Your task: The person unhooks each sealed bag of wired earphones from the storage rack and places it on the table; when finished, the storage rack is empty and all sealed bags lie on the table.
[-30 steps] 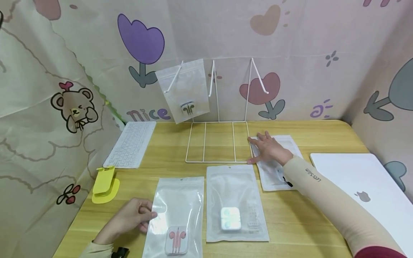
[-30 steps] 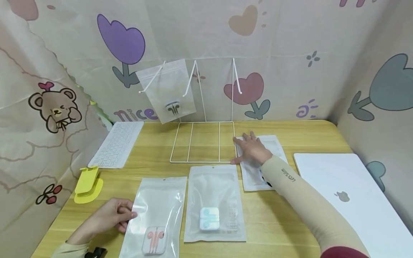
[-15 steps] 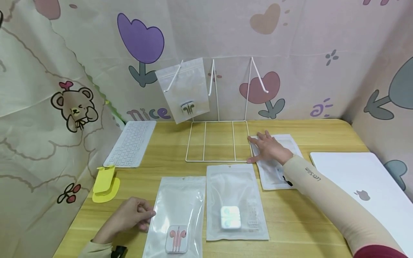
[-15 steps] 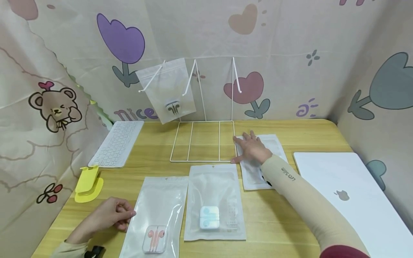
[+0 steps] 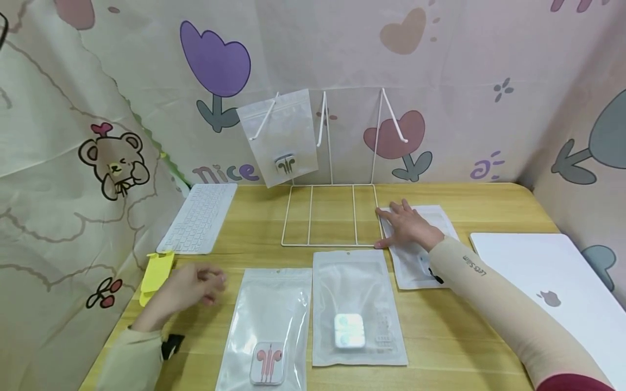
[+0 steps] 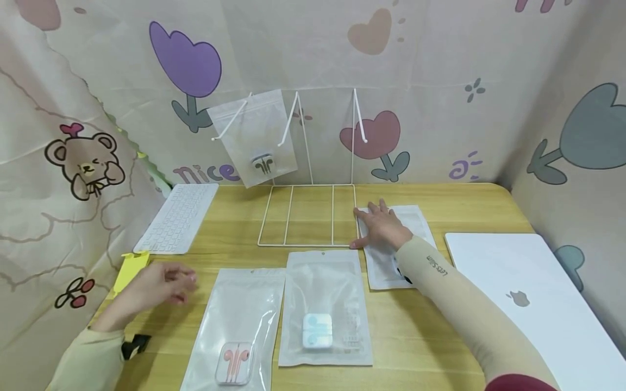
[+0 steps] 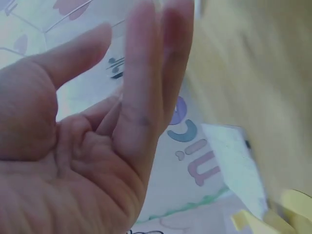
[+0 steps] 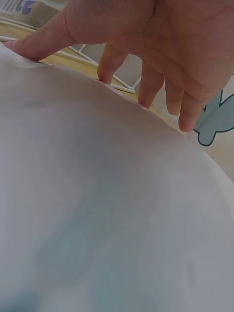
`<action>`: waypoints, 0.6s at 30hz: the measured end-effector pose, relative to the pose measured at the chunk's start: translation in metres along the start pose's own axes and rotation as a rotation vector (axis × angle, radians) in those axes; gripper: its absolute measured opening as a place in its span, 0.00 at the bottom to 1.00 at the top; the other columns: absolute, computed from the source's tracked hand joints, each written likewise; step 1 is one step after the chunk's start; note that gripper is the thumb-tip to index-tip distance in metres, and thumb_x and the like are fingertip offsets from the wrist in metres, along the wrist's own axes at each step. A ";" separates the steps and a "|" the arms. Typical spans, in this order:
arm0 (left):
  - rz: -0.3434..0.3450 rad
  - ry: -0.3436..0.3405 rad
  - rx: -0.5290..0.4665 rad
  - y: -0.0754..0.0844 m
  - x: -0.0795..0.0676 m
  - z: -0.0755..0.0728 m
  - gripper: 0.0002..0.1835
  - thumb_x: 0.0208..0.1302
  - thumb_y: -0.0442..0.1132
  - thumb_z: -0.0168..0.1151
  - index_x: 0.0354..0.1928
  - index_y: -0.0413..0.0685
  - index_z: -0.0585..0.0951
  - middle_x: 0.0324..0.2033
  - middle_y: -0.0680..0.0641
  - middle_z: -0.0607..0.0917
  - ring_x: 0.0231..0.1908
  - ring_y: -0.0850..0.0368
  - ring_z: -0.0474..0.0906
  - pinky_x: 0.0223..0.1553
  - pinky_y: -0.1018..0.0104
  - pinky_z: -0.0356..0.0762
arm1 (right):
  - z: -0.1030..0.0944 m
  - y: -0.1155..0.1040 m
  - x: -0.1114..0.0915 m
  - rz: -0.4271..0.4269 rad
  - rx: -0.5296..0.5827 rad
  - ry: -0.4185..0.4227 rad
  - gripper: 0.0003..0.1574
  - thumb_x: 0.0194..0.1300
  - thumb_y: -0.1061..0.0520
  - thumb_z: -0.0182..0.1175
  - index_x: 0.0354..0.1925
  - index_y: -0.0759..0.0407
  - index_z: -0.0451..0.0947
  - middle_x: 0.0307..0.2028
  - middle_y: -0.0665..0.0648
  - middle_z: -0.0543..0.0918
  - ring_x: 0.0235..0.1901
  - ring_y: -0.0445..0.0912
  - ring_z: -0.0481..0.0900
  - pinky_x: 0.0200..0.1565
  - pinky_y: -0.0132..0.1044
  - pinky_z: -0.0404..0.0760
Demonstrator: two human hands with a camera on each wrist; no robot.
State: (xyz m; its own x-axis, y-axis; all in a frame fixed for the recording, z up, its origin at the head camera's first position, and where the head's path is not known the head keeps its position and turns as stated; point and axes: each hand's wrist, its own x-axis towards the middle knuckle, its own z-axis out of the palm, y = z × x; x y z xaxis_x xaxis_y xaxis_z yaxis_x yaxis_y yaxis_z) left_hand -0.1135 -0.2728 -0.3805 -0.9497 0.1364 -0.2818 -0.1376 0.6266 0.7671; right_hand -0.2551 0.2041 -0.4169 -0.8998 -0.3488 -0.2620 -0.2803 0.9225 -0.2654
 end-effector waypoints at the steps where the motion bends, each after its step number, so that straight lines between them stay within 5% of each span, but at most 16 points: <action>1: 0.019 0.013 0.004 0.004 0.007 -0.003 0.20 0.70 0.39 0.62 0.53 0.27 0.77 0.35 0.37 0.85 0.30 0.43 0.85 0.31 0.56 0.84 | 0.000 0.000 0.000 0.003 0.002 -0.002 0.65 0.50 0.31 0.72 0.76 0.55 0.57 0.73 0.73 0.49 0.71 0.73 0.35 0.67 0.67 0.43; 9: 0.138 0.114 0.059 0.036 0.067 -0.023 0.22 0.71 0.47 0.61 0.56 0.35 0.78 0.45 0.35 0.84 0.39 0.43 0.85 0.37 0.57 0.84 | 0.001 0.001 0.001 -0.008 0.006 -0.002 0.65 0.50 0.33 0.73 0.76 0.56 0.57 0.73 0.74 0.49 0.71 0.73 0.35 0.67 0.67 0.42; 18: 0.227 0.382 0.134 0.067 0.128 -0.037 0.24 0.70 0.50 0.61 0.58 0.40 0.78 0.50 0.40 0.83 0.45 0.45 0.82 0.43 0.53 0.81 | 0.003 0.000 0.001 -0.006 0.003 0.015 0.65 0.49 0.32 0.74 0.75 0.56 0.58 0.73 0.73 0.50 0.71 0.73 0.35 0.67 0.67 0.43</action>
State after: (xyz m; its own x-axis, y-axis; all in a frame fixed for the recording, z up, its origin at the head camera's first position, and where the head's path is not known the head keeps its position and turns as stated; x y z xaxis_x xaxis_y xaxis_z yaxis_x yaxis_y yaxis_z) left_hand -0.2544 -0.2415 -0.3439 -0.9906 0.0049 0.1370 0.0999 0.7105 0.6966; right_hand -0.2548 0.2038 -0.4195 -0.9031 -0.3514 -0.2468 -0.2843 0.9200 -0.2698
